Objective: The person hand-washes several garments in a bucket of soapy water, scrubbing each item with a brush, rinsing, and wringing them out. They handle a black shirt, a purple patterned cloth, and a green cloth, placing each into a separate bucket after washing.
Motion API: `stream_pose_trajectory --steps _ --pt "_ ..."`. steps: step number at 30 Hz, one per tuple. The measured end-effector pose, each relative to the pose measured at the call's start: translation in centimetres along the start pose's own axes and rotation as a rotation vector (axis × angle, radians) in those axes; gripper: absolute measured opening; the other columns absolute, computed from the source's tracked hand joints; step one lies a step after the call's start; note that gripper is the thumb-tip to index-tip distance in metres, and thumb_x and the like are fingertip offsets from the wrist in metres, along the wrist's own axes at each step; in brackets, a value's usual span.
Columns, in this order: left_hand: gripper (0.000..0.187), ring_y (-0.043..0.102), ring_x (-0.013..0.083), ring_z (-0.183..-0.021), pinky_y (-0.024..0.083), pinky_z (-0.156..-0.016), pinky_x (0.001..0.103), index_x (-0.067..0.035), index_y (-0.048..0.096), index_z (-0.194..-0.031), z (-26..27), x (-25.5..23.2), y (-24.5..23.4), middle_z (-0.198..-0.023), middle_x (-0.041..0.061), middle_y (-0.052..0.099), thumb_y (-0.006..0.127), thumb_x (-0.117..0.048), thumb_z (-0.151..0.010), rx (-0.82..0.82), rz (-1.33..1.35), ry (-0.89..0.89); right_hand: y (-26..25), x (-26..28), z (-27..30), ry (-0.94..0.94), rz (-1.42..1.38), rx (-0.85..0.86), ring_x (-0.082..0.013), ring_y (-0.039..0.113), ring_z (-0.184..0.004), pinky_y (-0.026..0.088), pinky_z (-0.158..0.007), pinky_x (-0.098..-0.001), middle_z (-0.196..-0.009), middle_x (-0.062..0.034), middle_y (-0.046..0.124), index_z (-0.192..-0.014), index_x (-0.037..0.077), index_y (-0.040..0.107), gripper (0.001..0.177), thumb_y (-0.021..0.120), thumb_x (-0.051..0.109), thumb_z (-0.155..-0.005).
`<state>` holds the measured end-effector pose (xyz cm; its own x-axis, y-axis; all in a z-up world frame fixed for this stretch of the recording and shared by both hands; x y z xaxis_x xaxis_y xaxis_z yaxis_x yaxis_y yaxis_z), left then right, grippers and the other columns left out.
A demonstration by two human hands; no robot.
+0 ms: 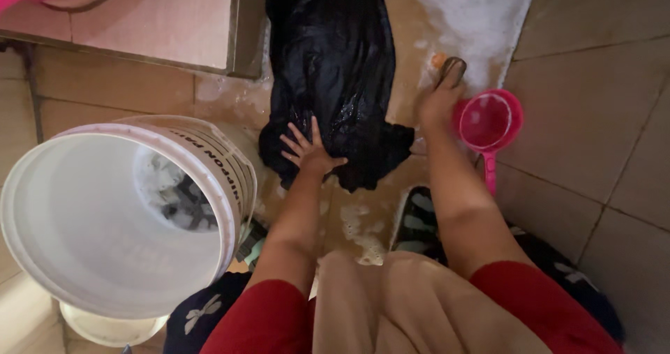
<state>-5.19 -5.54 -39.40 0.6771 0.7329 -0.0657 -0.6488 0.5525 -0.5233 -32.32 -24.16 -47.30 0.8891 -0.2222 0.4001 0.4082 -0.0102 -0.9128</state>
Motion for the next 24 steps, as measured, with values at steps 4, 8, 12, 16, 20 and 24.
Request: stream_pose_trajectory --steps 4,8,12,16,20,24 --pt "0.157 -0.031 0.0503 -0.150 0.001 -0.119 0.073 -0.044 -0.027 -0.157 0.0 -0.1 0.0 -0.161 0.020 -0.042 0.093 -0.065 -0.058 -0.010 -0.007 0.000 -0.7 -0.1 2.1 -0.052 0.167 0.051 -0.0588 0.037 -0.137 0.032 -0.115 -0.0552 -0.152 -0.0436 0.026 -0.163 0.004 0.017 0.083 0.063 0.013 -0.095" --pt "0.157 -0.030 0.0517 -0.150 0.002 -0.119 0.074 -0.044 -0.024 -0.158 -0.3 0.1 0.5 -0.161 0.021 -0.040 0.094 -0.064 -0.057 -0.037 0.006 0.013 -0.3 -1.2 3.9 0.047 -0.186 0.038 -0.0485 0.034 -0.147 0.029 -0.122 -0.0487 -0.158 -0.0346 0.030 -0.161 0.001 0.016 0.082 0.063 0.018 -0.096" --pt "0.156 -0.030 0.0531 -0.149 0.002 -0.118 0.076 -0.044 -0.022 -0.159 -0.6 0.7 1.0 -0.162 0.022 -0.039 0.094 -0.063 -0.056 -0.097 0.052 0.079 0.2 -2.3 5.1 0.220 -0.662 -0.130 -0.0338 0.046 -0.145 0.035 -0.120 -0.0388 -0.160 -0.0228 0.041 -0.161 0.001 0.026 0.069 0.056 0.022 -0.103" --pt "0.156 -0.030 0.0524 -0.150 0.003 -0.118 0.076 -0.044 -0.022 -0.159 -0.6 0.7 1.3 -0.161 0.021 -0.040 0.094 -0.063 -0.057 -0.101 0.060 0.078 0.3 -2.8 4.7 -0.034 -0.833 -0.240 -0.0345 0.042 -0.149 0.030 -0.124 -0.0399 -0.165 -0.0234 0.037 -0.160 -0.005 0.025 0.061 0.050 0.015 -0.108" --pt "0.156 -0.031 0.0516 -0.149 0.003 -0.119 0.075 -0.045 -0.024 -0.158 -0.4 0.4 0.8 -0.161 0.021 -0.041 0.094 -0.063 -0.057 -0.058 0.034 0.053 0.5 -3.4 3.7 0.034 -1.119 -0.147 -0.0323 0.055 -0.130 0.042 -0.114 -0.0400 -0.148 -0.0213 0.052 -0.158 -0.004 0.031 0.064 0.052 0.009 -0.099" --pt "0.156 -0.027 0.0519 -0.151 0.004 -0.118 0.074 -0.045 -0.023 -0.158 0.2 0.3 0.3 -0.163 0.021 -0.038 0.094 -0.064 -0.057 -0.073 0.033 0.049 0.9 -3.6 3.1 -0.047 -1.193 -0.113 -0.0276 0.058 -0.128 0.043 -0.113 -0.0374 -0.145 -0.0167 0.059 -0.157 -0.006 0.042 0.061 0.052 0.007 -0.098"
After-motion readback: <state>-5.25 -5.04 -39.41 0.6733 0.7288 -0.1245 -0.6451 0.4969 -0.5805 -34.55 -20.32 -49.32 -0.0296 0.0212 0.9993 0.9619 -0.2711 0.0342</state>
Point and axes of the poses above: each hand's wrist, its own z-axis away from the middle knuckle, its own y-axis out of the palm, x = y × z, the point moved 1 cm from there along -z, towards the middle knuckle
